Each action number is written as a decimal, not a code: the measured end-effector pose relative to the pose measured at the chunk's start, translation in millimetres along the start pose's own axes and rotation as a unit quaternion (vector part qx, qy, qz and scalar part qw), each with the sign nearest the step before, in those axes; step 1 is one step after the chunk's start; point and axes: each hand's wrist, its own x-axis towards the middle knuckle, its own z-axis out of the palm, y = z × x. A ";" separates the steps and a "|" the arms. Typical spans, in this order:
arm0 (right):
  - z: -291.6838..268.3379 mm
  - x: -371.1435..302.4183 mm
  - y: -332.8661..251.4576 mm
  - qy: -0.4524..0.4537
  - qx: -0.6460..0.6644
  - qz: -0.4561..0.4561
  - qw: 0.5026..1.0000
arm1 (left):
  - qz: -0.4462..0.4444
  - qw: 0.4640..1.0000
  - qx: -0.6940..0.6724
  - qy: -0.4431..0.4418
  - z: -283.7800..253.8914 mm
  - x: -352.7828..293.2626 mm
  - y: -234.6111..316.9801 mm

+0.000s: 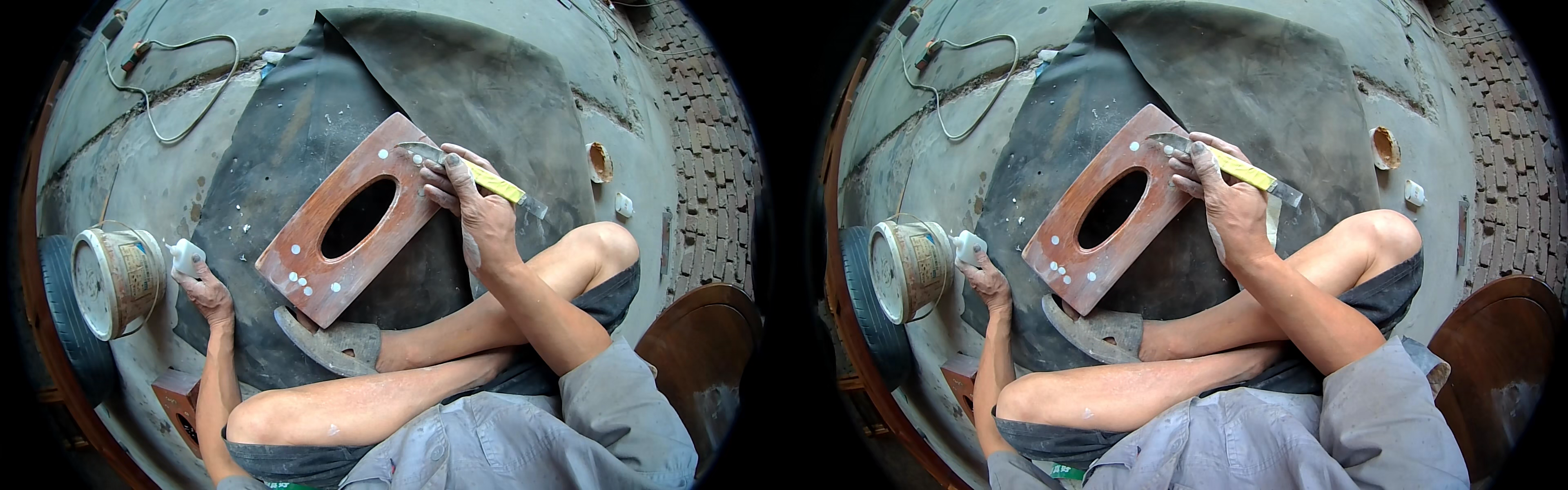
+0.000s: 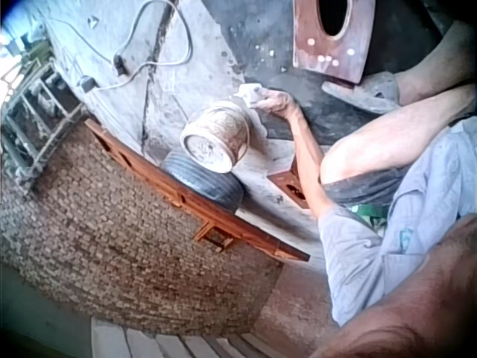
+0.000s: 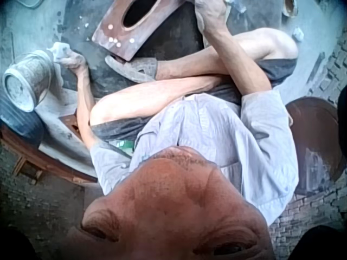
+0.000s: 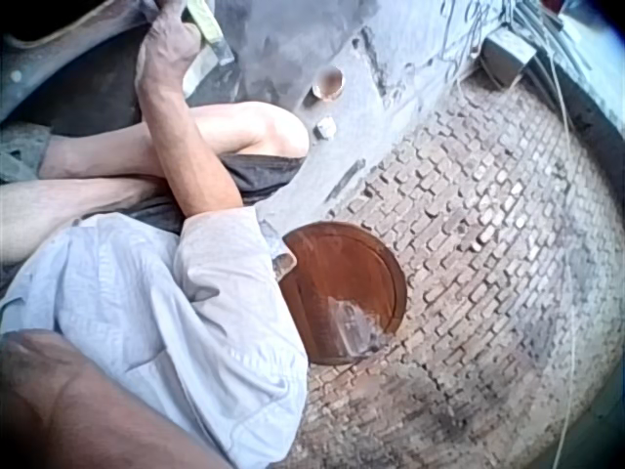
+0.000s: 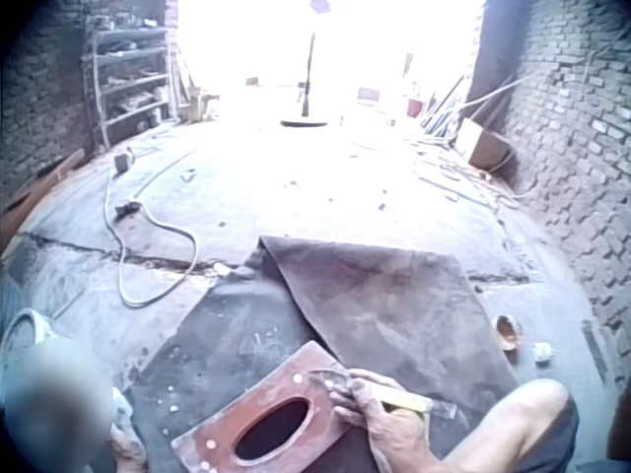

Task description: The person sits on the floor and sands a rectangular wooden block with a central oval cutout using a sanding block. They apply a white substance from a small bottle to the wood and spread it with a utility knife before continuing to sand the surface and edges.

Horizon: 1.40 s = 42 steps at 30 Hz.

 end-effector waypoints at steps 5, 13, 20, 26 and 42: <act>1.2 -0.2 -0.1 0.008 0.008 0.000 1.000 | -0.001 1.000 -0.008 0.001 0.5 -1.3 3.8; 1.9 -0.2 -0.6 0.000 -0.020 -0.004 1.000 | -0.006 1.000 -0.003 -0.002 -0.9 -1.2 5.6; 2.9 0.7 -0.6 -0.007 -0.010 -0.003 1.000 | 0.002 1.000 0.006 0.003 -1.4 -0.3 3.4; 3.1 -0.3 -1.8 -0.006 -0.014 -0.006 1.000 | -0.014 1.000 -0.003 0.001 0.1 -0.6 3.4; 1.9 0.2 2.1 -0.010 -0.031 -0.019 0.999 | -0.002 1.000 -0.009 0.003 0.2 -0.7 0.2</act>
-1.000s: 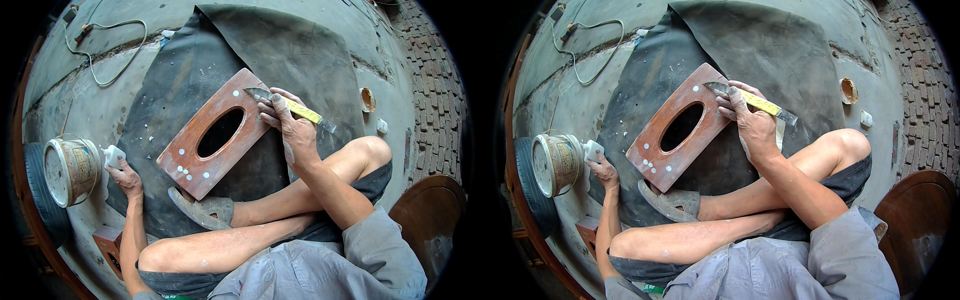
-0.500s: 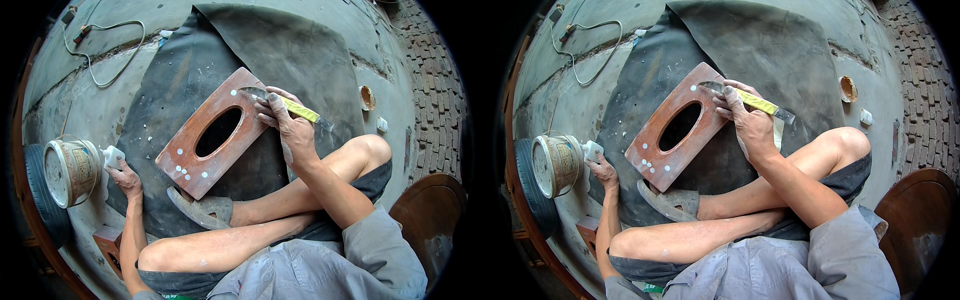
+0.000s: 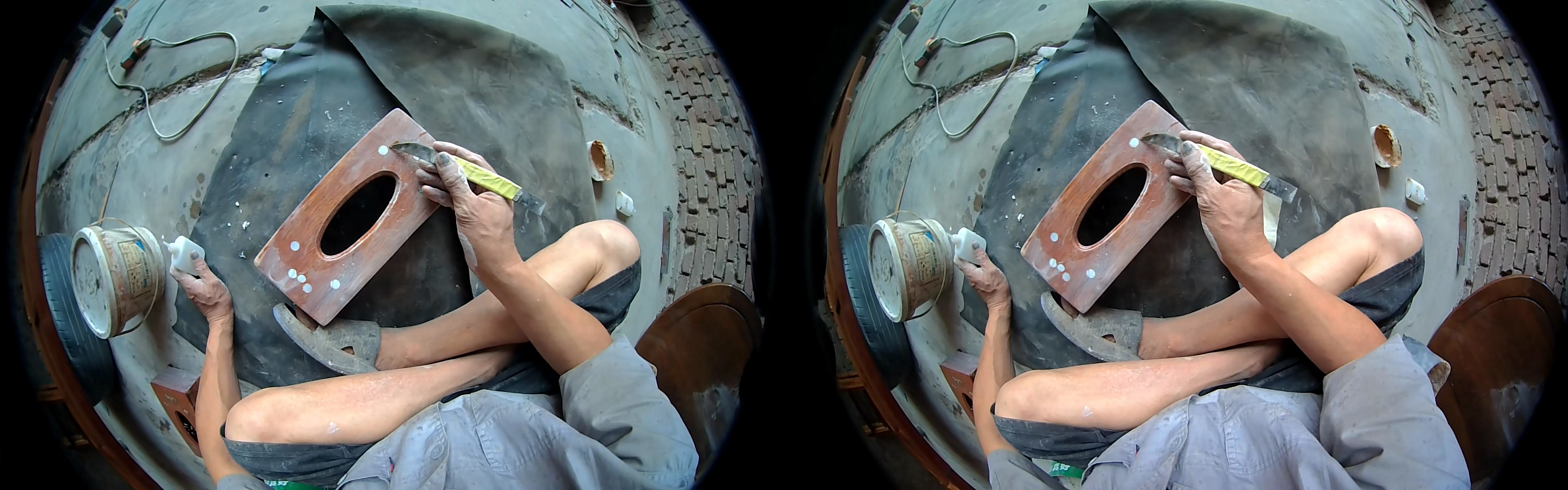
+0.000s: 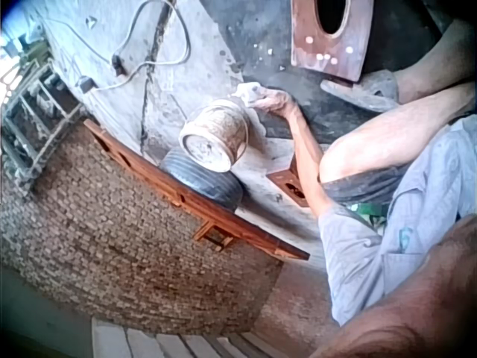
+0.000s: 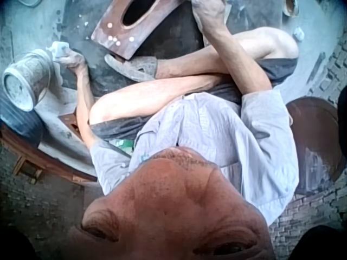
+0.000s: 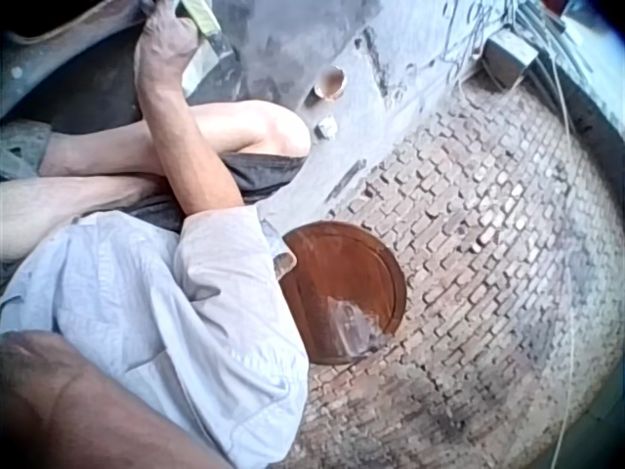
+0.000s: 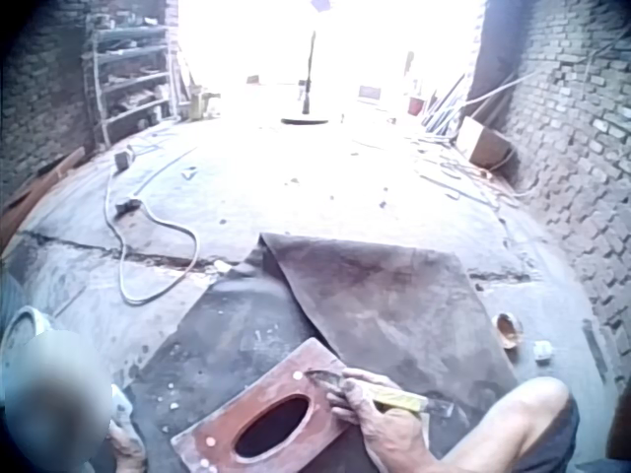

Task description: The person sits on the floor and sands a rectangular wooden block with a central oval cutout using a sanding block. They apply a white substance from a small bottle to the wood and spread it with a utility knife before continuing to sand the surface and edges.

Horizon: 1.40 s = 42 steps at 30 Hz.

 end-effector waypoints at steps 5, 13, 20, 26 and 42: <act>1.2 -0.8 -1.0 -0.002 0.009 0.001 1.000 | -0.001 1.000 0.011 0.004 -1.4 0.1 1.1; -0.1 -0.7 1.3 -0.003 -0.025 -0.016 1.000 | -0.020 1.000 -0.002 -0.005 -2.8 -0.7 7.4; 0.4 -2.7 1.9 0.018 0.005 -0.013 1.000 | -0.002 1.000 0.003 0.005 -0.2 0.3 2.2; 0.0 -1.3 3.4 -0.003 -0.021 -0.024 0.999 | 0.004 1.000 0.010 0.008 -1.6 0.7 4.8; -44.0 33.5 -90.9 0.012 -0.137 -0.221 0.966 | -0.028 0.998 -0.054 0.021 -10.7 12.7 -8.3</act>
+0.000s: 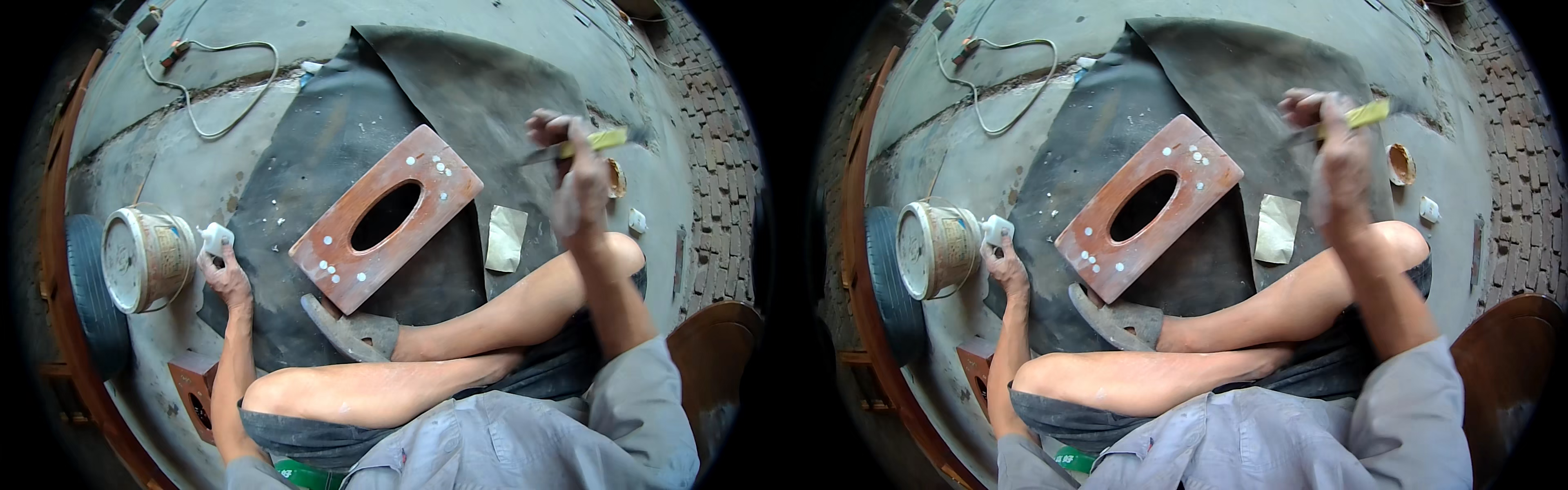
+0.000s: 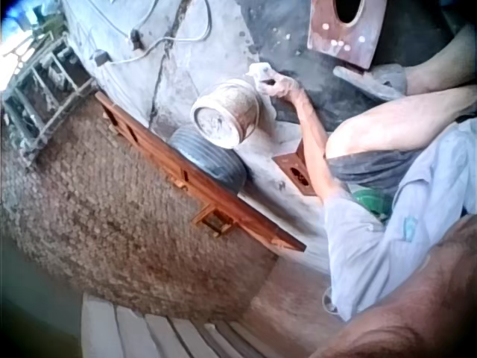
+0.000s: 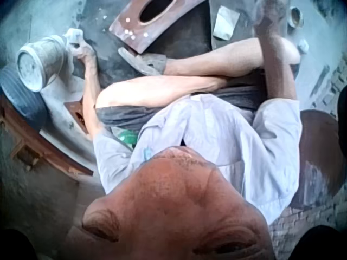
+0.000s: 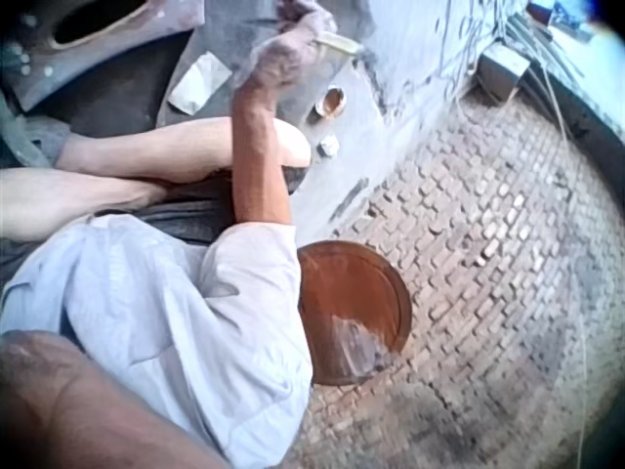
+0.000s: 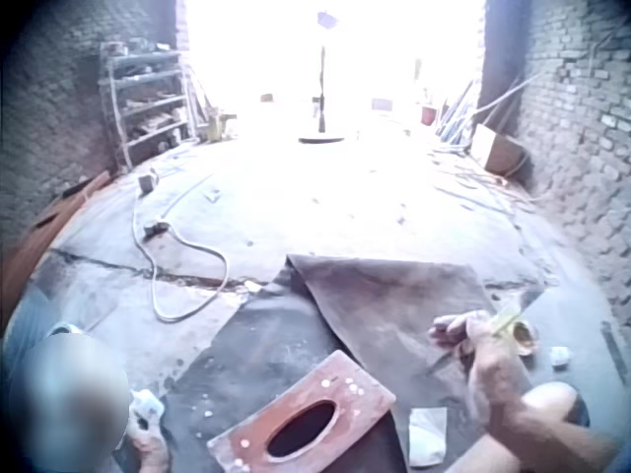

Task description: The person sits on the floor and sands a rectangular wooden block with a central oval cutout using a sanding block. They apply a white substance from a small bottle to the wood and spread it with a utility knife before continuing to sand the surface and edges.

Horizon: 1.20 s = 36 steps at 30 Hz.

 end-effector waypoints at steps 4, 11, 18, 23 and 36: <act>-80.7 56.6 -29.6 -0.079 -0.207 -0.028 0.975 | 0.029 0.998 0.041 0.036 3.1 32.2 24.8; -250.5 43.6 7.3 -0.144 -0.533 0.010 0.833 | 0.016 0.994 0.104 0.029 22.0 73.6 0.5; -391.1 -35.4 87.1 -0.172 -0.552 0.177 0.797 | 0.013 0.998 0.063 0.000 21.5 81.3 -46.7; -383.7 -85.5 93.5 -0.227 -0.540 0.176 0.791 | -0.078 0.996 -0.026 -0.030 4.8 73.3 -36.3; -309.3 -24.1 20.9 -0.190 -0.599 -0.003 0.778 | 0.114 0.881 0.100 -0.448 -57.0 -40.0 212.2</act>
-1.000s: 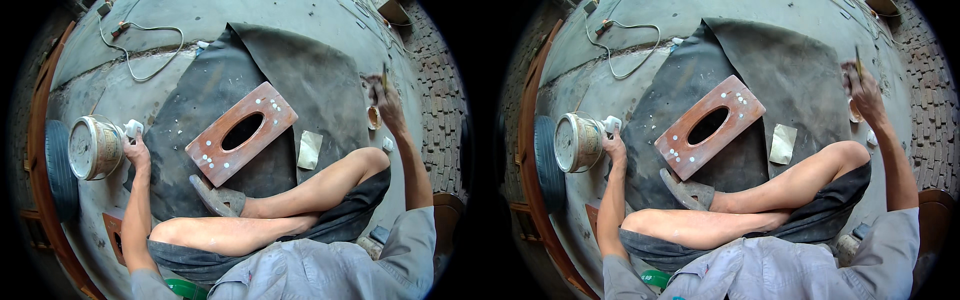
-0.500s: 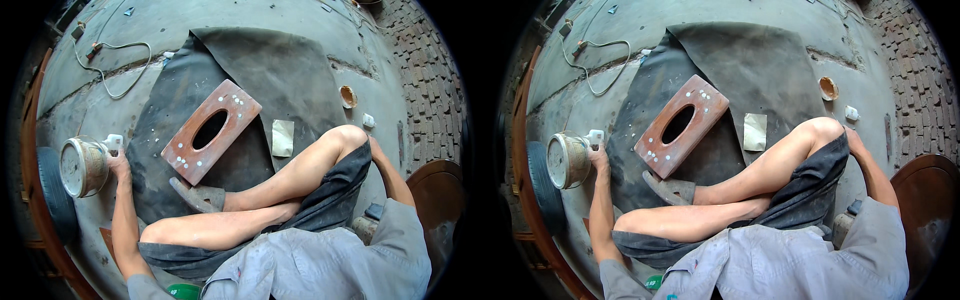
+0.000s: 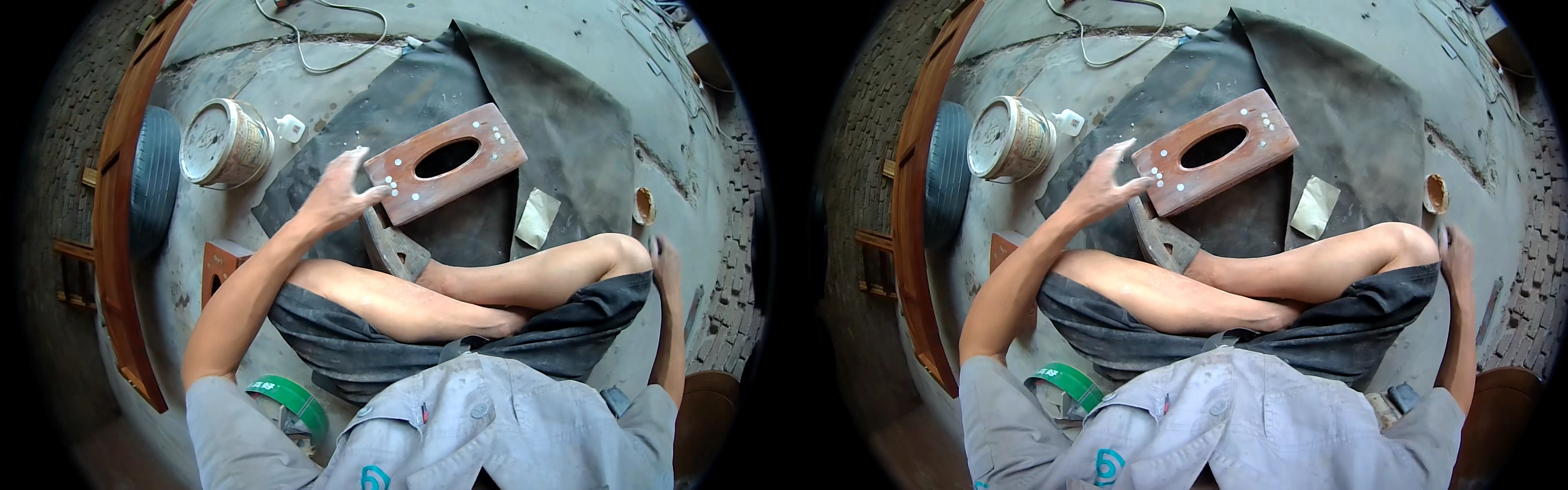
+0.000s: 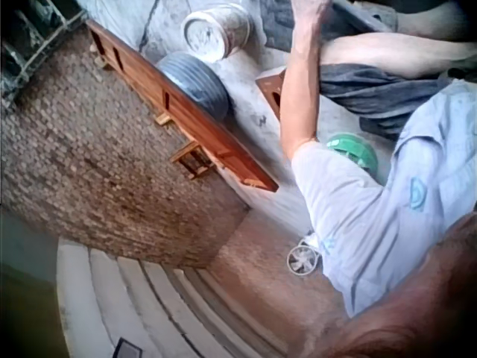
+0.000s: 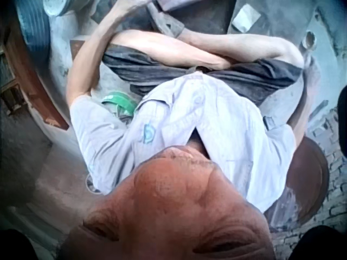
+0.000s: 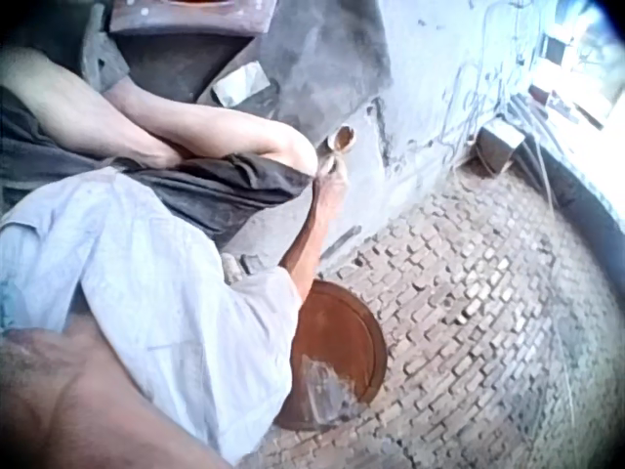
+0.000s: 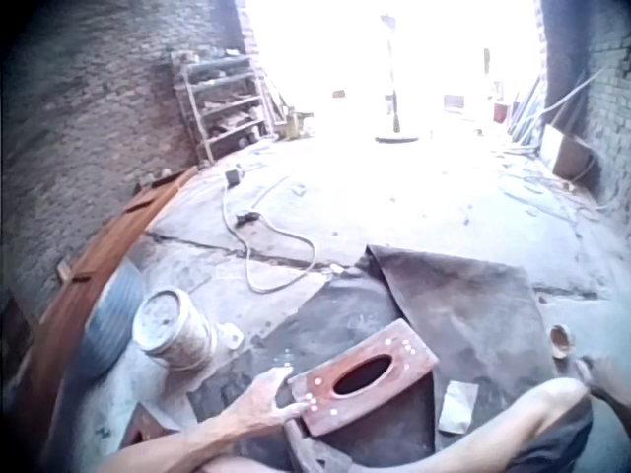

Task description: The person sits on the floor and sands a rectangular wooden block with a central oval cutout using a sanding block. They apply a white substance from a small bottle to the wood and spread it with a utility knife before continuing to sand the surface and edges.

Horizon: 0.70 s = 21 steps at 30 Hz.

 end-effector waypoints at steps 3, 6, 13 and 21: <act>-36.4 46.2 -103.9 0.109 0.026 -0.096 0.989 | -0.014 1.000 0.001 0.000 22.8 33.0 18.8; -17.6 57.9 -186.7 0.089 0.130 -0.132 0.979 | -0.036 0.996 0.066 0.037 43.0 59.6 35.9; 87.6 44.5 -250.8 -0.008 0.179 -0.203 0.963 | -0.115 0.987 0.107 0.038 38.6 94.7 72.4; 86.6 56.2 -243.5 -0.031 0.313 -0.107 0.943 | -0.263 0.942 0.015 0.207 11.9 165.1 64.7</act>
